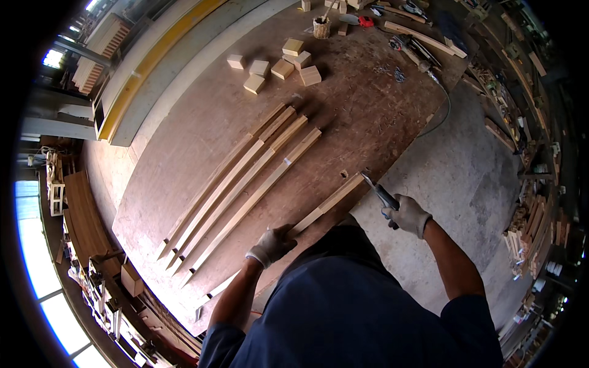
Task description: The person uses pliers to trim small pieces off the ends of several wooden planks on a workbench. The person handles each plank individually, removes the excess, and places the trimmed plank back on the table.
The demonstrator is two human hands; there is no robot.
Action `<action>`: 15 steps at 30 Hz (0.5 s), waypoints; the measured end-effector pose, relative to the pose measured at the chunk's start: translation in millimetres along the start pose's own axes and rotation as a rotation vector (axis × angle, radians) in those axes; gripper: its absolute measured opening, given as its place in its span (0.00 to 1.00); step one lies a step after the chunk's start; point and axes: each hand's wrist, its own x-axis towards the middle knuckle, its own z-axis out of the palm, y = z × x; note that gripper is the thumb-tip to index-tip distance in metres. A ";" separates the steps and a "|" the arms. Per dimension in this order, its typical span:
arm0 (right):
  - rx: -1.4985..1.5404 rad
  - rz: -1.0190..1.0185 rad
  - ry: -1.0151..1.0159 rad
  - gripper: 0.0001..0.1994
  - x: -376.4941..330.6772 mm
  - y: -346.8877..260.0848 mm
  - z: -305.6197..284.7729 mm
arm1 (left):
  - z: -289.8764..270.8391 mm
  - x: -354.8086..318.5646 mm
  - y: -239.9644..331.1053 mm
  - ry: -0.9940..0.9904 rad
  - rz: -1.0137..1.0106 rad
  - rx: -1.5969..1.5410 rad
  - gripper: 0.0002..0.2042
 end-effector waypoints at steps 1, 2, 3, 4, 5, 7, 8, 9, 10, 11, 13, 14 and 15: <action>0.165 0.056 -0.067 0.13 -3.3 -2.1 -0.7 | -1.1 -4.5 1.6 0.023 0.000 0.052 0.25; 0.184 0.040 -0.074 0.12 -4.0 0.4 -0.8 | -2.2 -10.7 1.0 0.046 0.001 0.103 0.24; 0.203 0.024 -0.081 0.11 -4.5 4.7 -1.0 | -2.5 -17.1 -1.9 0.069 0.001 0.154 0.24; 0.223 0.006 -0.092 0.10 -4.9 6.3 -1.3 | -1.2 -25.3 -10.0 0.106 0.051 0.223 0.21; 0.255 0.000 -0.103 0.10 -5.4 4.7 -1.2 | -2.6 -33.8 -13.0 0.121 0.024 0.247 0.21; 0.318 -0.013 -0.126 0.10 -6.7 -1.0 0.4 | -7.6 -50.7 -17.2 0.151 -0.032 0.295 0.21; 0.344 -0.030 -0.152 0.10 -5.8 0.0 3.9 | -8.6 -54.9 -26.8 0.099 0.083 0.475 0.20; 0.370 -0.047 -0.179 0.10 -5.0 3.1 9.4 | -7.8 -56.2 -30.8 0.149 -0.009 0.432 0.20; 0.393 -0.065 -0.206 0.10 -4.9 1.3 14.6 | -7.6 -57.7 -33.0 0.201 -0.101 0.386 0.20; 0.503 -0.039 -0.281 0.11 -11.8 -8.9 17.4 | -7.8 -59.2 -34.6 0.252 -0.193 0.340 0.20; 1.183 0.129 -0.641 0.14 -9.3 3.8 48.2 | -12.5 -57.6 -30.0 0.239 -0.189 0.322 0.20; 1.394 0.080 -0.872 0.18 -4.2 5.6 56.4 | -14.1 -55.4 -25.8 0.238 -0.187 0.313 0.21; 1.407 0.013 -0.848 0.19 -2.7 6.6 66.1 | -11.9 -53.9 -26.6 0.253 -0.190 0.295 0.21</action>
